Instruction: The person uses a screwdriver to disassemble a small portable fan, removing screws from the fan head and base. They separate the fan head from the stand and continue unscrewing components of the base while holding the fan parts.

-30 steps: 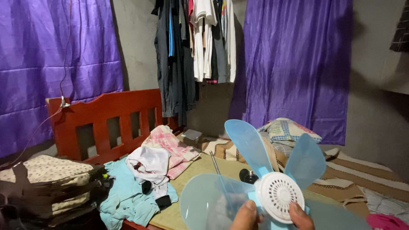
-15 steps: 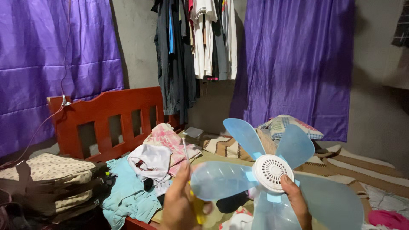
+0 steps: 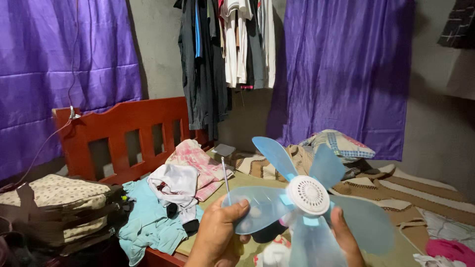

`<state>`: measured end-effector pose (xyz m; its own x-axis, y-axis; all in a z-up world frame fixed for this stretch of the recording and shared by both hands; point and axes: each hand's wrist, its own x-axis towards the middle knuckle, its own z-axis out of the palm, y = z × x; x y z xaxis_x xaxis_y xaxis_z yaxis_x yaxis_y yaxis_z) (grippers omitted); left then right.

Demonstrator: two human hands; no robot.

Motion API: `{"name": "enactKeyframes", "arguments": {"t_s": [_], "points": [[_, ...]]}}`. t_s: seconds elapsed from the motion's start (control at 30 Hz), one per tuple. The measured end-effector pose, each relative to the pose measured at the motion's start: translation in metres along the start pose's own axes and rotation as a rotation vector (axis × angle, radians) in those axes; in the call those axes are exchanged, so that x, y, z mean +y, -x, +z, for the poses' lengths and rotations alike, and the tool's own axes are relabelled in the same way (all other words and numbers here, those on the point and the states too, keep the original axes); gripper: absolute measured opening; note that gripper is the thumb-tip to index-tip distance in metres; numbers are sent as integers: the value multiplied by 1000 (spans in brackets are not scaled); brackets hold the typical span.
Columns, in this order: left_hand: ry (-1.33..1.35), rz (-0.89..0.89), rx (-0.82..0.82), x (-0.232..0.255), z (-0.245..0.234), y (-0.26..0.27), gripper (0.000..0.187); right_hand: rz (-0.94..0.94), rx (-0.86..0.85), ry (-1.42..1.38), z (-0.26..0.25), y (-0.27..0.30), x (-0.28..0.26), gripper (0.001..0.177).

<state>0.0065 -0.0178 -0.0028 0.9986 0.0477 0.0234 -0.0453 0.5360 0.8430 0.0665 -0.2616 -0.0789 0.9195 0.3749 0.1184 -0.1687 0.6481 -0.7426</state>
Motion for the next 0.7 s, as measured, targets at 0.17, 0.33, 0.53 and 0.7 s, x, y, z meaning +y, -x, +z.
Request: {"name": "enactKeyframes", "arguments": {"t_s": [0.17,0.33,0.53,0.7], "points": [[-19,67,-1,4,-6,-2,23,240,316,111,-35,9,-1,88],[-40,94,-77,5,-8,-1,24,95,523,1097,-33,16,-24,80],[-13,38,-79,-4,-4,-7,22,-391,387,1643,47,13,-31,124],[-31,122,-163,-10,-21,-12,23,-159,283,1861,91,5,-41,127]]}}
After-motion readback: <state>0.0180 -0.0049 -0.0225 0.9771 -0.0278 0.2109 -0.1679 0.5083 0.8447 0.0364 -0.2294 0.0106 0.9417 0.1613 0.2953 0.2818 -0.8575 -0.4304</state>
